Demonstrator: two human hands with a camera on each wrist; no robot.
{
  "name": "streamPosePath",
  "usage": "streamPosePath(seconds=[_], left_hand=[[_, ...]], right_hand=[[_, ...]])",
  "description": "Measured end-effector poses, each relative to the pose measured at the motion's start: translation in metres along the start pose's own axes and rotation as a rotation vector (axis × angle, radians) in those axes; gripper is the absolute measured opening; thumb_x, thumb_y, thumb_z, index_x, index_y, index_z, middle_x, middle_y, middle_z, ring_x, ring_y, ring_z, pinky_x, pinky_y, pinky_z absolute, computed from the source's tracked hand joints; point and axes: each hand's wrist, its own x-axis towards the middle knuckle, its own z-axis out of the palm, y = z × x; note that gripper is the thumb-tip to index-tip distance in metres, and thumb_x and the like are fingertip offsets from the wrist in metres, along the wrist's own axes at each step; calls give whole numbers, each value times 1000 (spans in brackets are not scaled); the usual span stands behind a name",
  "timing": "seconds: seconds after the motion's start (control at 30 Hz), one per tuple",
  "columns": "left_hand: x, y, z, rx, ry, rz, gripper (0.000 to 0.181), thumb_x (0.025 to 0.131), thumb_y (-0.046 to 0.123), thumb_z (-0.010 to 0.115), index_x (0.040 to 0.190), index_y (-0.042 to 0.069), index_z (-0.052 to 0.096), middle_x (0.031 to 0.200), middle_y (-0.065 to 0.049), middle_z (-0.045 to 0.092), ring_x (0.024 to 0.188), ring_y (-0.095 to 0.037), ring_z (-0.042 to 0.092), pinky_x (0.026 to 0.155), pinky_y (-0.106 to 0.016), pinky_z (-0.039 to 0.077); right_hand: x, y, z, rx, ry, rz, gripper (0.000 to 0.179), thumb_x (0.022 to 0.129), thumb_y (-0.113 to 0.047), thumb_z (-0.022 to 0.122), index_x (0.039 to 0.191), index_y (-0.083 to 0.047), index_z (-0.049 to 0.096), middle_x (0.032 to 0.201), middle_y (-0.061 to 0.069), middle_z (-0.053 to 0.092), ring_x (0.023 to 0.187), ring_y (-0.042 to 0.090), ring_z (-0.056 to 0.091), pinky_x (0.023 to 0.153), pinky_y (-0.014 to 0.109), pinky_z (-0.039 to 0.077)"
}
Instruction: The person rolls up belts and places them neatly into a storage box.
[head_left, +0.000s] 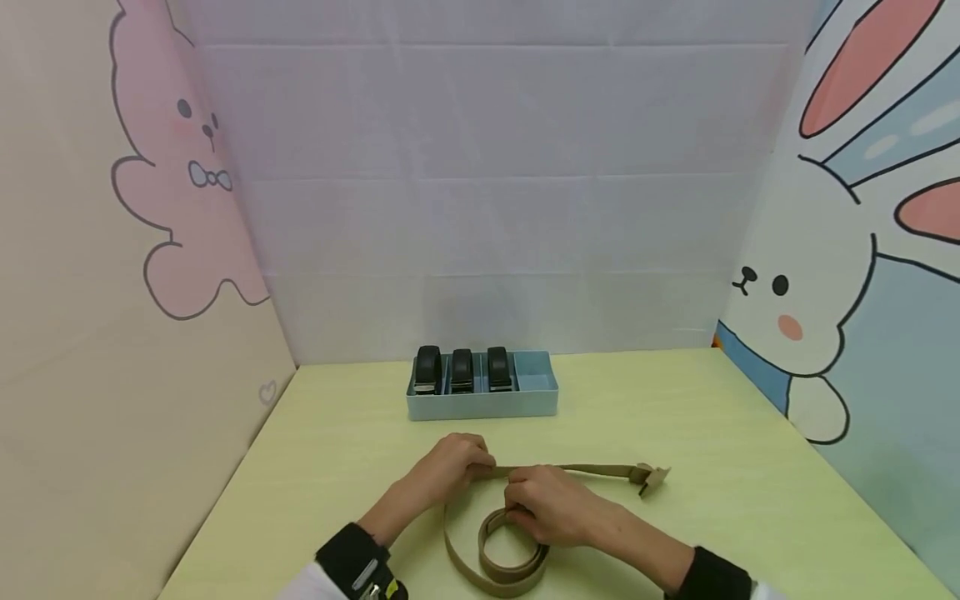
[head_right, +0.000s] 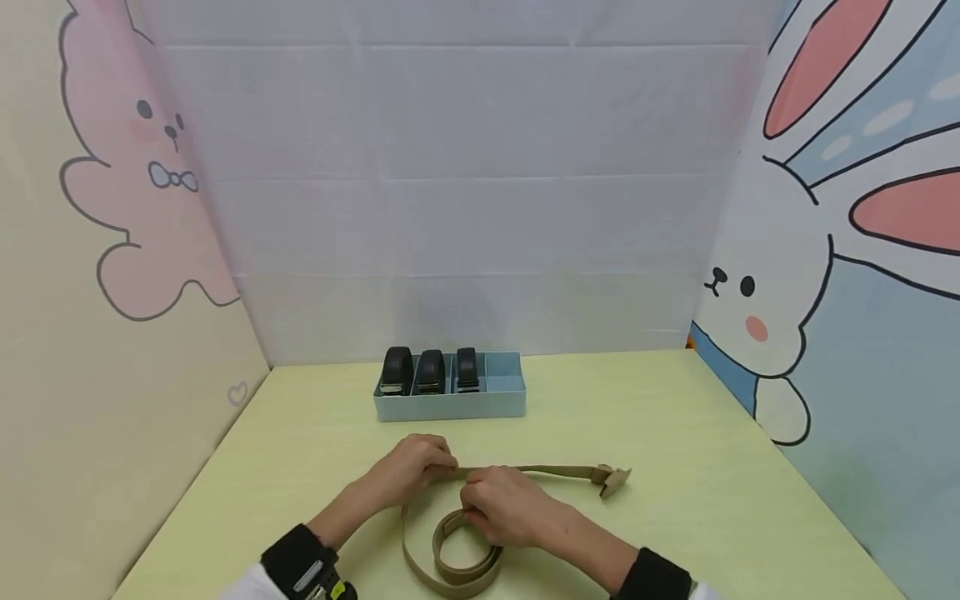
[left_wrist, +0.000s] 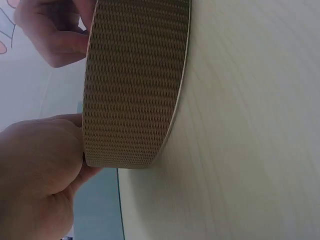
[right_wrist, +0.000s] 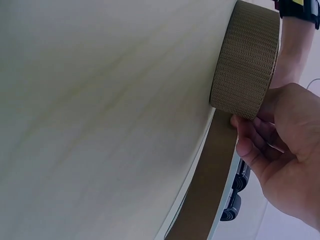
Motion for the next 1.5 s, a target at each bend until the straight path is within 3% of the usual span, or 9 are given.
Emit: streamPosePath(seconds=[0.2, 0.4, 0.5, 0.7, 0.93, 1.07, 1.17, 1.3, 1.5], left_hand=[[5, 26, -5, -91, 17, -196, 11, 106, 12, 79, 113, 7, 87, 105, -9, 84, 91, -14, 78, 78, -22, 61], [-26, 61, -36, -158, -47, -539, 39, 99, 29, 86, 67, 15, 69, 58, 12, 48, 54, -4, 40, 51, -21, 32], [-41, 77, -43, -201, -80, -621, 41, 93, 32, 89, 60, 19, 70, 52, 17, 51, 50, -4, 43, 49, -23, 36], [-51, 79, -41, -230, -87, -540, 25, 95, 10, 83, 71, 15, 81, 60, 12, 67, 53, 0, 51, 54, -21, 44], [-35, 44, -44, -123, -127, -282, 30, 99, -3, 77, 71, 7, 75, 63, 13, 47, 59, 4, 34, 56, -16, 31], [-20, 32, -33, -119, -109, -214, 21, 102, 0, 78, 84, 8, 85, 72, 8, 71, 65, 8, 43, 62, -14, 40], [-11, 30, -20, -166, -68, -240, 15, 104, 5, 78, 97, 10, 90, 87, 2, 85, 69, 10, 55, 67, -14, 50], [-10, 37, -11, -208, -17, -334, 13, 104, 10, 79, 98, 11, 91, 86, 2, 86, 70, 8, 61, 67, -17, 54], [-32, 58, -26, -258, 12, -522, 11, 99, 17, 84, 98, 8, 89, 84, 1, 84, 72, 1, 69, 64, -23, 57]], right_hand=[[0, 2, 3, -30, 18, 8, 16, 99, -14, 86, 87, -19, 77, 83, -7, 68, 72, -3, 58, 68, 11, 48], [-1, 6, 0, -49, 35, 20, 20, 98, -13, 87, 84, -20, 75, 81, -9, 64, 71, -5, 53, 66, 12, 45], [-2, 6, -2, -40, 40, 27, 20, 98, -12, 87, 84, -19, 75, 81, -9, 65, 72, -6, 51, 66, 13, 46], [-4, 6, -3, -16, 30, 39, 19, 99, -11, 85, 85, -19, 76, 83, -8, 67, 72, -6, 53, 67, 13, 47], [1, 3, 2, -16, 87, -19, 21, 94, -8, 89, 81, -19, 75, 78, -8, 66, 71, -7, 51, 67, 11, 44], [8, 1, 5, -23, 81, -8, 20, 93, -7, 89, 81, -18, 76, 79, -8, 68, 71, -5, 55, 68, 11, 46], [12, -3, 8, -8, 51, 25, 19, 96, -6, 87, 84, -16, 77, 83, -6, 71, 74, -3, 60, 71, 12, 50], [16, -5, 11, 19, 21, 74, 16, 99, -5, 84, 88, -15, 78, 86, -4, 74, 78, -2, 64, 72, 12, 51], [15, -4, 6, -9, 5, 102, 19, 98, -8, 86, 83, -16, 77, 83, -6, 70, 74, -4, 54, 67, 13, 45]])
